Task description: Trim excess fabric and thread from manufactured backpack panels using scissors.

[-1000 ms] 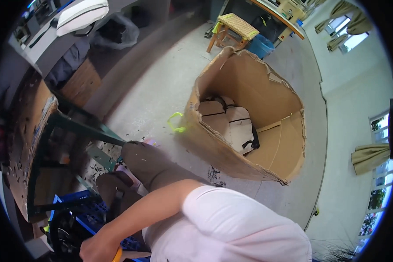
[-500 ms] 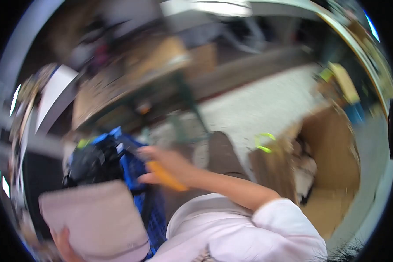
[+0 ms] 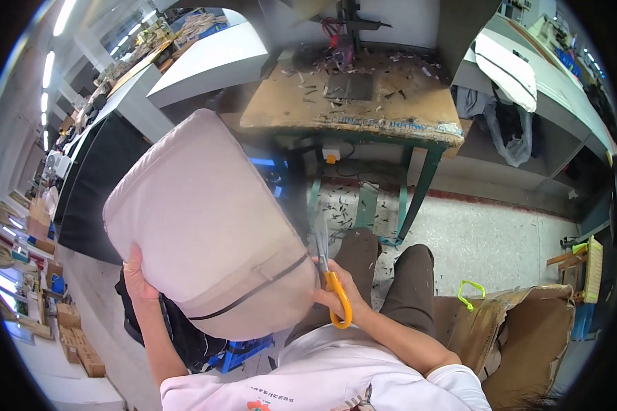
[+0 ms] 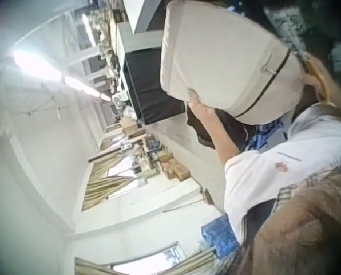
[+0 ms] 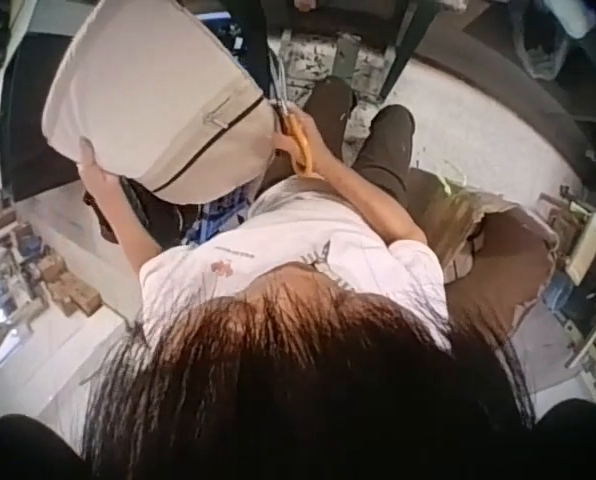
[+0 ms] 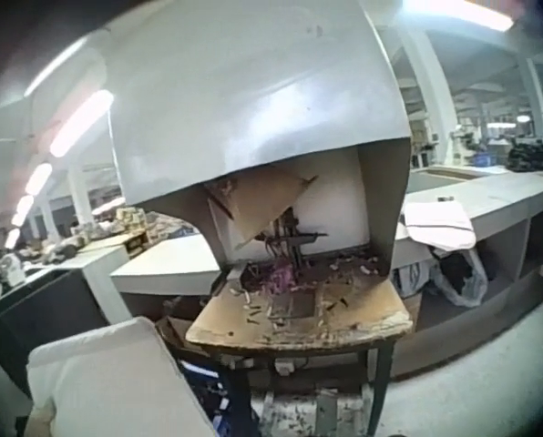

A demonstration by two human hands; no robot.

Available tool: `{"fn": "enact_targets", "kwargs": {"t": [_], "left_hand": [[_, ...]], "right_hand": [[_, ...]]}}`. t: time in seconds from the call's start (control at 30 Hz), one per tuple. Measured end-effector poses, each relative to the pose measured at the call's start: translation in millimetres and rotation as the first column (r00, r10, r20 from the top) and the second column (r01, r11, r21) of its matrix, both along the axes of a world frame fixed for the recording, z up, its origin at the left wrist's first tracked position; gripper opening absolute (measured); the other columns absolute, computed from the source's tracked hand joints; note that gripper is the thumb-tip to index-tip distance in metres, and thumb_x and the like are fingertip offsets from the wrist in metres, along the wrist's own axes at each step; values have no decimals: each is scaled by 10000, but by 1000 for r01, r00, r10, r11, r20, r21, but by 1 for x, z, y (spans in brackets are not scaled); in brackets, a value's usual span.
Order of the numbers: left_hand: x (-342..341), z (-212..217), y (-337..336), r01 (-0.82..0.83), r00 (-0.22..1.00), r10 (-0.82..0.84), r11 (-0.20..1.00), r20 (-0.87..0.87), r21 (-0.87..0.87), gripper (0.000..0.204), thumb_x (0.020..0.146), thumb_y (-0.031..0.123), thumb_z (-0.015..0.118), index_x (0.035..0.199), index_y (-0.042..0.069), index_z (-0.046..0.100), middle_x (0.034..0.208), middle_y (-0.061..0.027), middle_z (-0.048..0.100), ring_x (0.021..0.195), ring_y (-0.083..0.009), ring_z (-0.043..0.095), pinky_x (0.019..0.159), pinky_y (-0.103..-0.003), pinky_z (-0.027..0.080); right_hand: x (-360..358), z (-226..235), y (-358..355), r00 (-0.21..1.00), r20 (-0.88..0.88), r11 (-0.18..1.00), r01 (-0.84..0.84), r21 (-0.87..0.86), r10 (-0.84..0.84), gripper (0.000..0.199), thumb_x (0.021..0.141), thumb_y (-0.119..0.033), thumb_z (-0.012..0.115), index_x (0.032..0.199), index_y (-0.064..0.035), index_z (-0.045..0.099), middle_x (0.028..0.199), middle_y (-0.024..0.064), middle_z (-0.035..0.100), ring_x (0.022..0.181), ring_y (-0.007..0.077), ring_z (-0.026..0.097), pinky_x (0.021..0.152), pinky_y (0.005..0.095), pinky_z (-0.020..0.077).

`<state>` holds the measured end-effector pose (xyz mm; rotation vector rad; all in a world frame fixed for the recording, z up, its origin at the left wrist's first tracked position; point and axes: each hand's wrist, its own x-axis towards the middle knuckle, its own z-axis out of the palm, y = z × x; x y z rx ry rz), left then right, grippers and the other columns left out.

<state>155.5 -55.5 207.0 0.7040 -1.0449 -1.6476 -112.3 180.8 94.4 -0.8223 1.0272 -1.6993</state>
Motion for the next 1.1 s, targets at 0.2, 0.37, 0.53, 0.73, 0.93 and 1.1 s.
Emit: {"fn": "enact_targets", "kwargs": {"t": [0.2, 0.37, 0.53, 0.73, 0.93, 1.1], "left_hand": [[-46, -35, -9, 24, 996, -11, 989, -90, 146, 444, 804, 210, 602, 1167, -3, 461, 1146, -138, 530, 1011, -264, 535, 883, -414, 435], [-89, -63, -18, 152, 948, -120, 985, -296, 84, 461, 815, 272, 580, 1179, 17, 457, 1171, -106, 518, 1062, -254, 495, 937, -413, 383], [-138, -76, -27, 175, 893, -124, 981, -432, 81, 492, 807, 292, 588, 1193, 23, 443, 1175, -99, 512, 1066, -259, 488, 944, -415, 373], [-173, -86, -43, 215, 848, -134, 971, -512, 103, 491, 818, 314, 569, 1191, 21, 444, 1175, -104, 513, 1066, -263, 492, 938, -418, 383], [-197, -89, -48, 269, 807, -148, 954, -571, 133, 496, 830, 348, 544, 1195, 28, 443, 1180, -110, 512, 1072, -267, 494, 940, -421, 383], [-208, -90, -52, 296, 779, -144, 943, -610, 155, 493, 833, 349, 540, 1194, 26, 445, 1176, -116, 515, 1068, -269, 498, 940, -420, 384]], "right_hand": [[-37, 12, -17, 924, -88, 916, 380, 128, -372, 455, 680, -13, 644, 1096, -49, 465, 758, -40, 485, 630, 27, 437, 549, 162, 362], [-90, 43, -40, 786, -340, 834, 552, 9, -516, 450, 651, 14, 619, 1072, -53, 474, 769, -39, 428, 614, 30, 395, 536, 169, 348], [-137, 72, -68, 746, -361, 811, 582, -55, -560, 423, 640, 31, 583, 1044, -45, 478, 748, -42, 409, 612, 27, 387, 530, 165, 335], [-168, 95, -86, 794, -333, 854, 515, -77, -509, 453, 639, 66, 554, 1073, -16, 456, 806, -30, 439, 650, 40, 380, 583, 175, 344], [-191, 110, -101, 754, -365, 834, 531, -149, -546, 422, 620, 42, 578, 1023, -49, 492, 714, -45, 396, 582, 35, 365, 520, 166, 301], [-203, 117, -112, 767, -355, 844, 509, -172, -535, 439, 616, 54, 578, 1032, -61, 502, 751, -34, 403, 605, 49, 362, 538, 182, 317]]}}
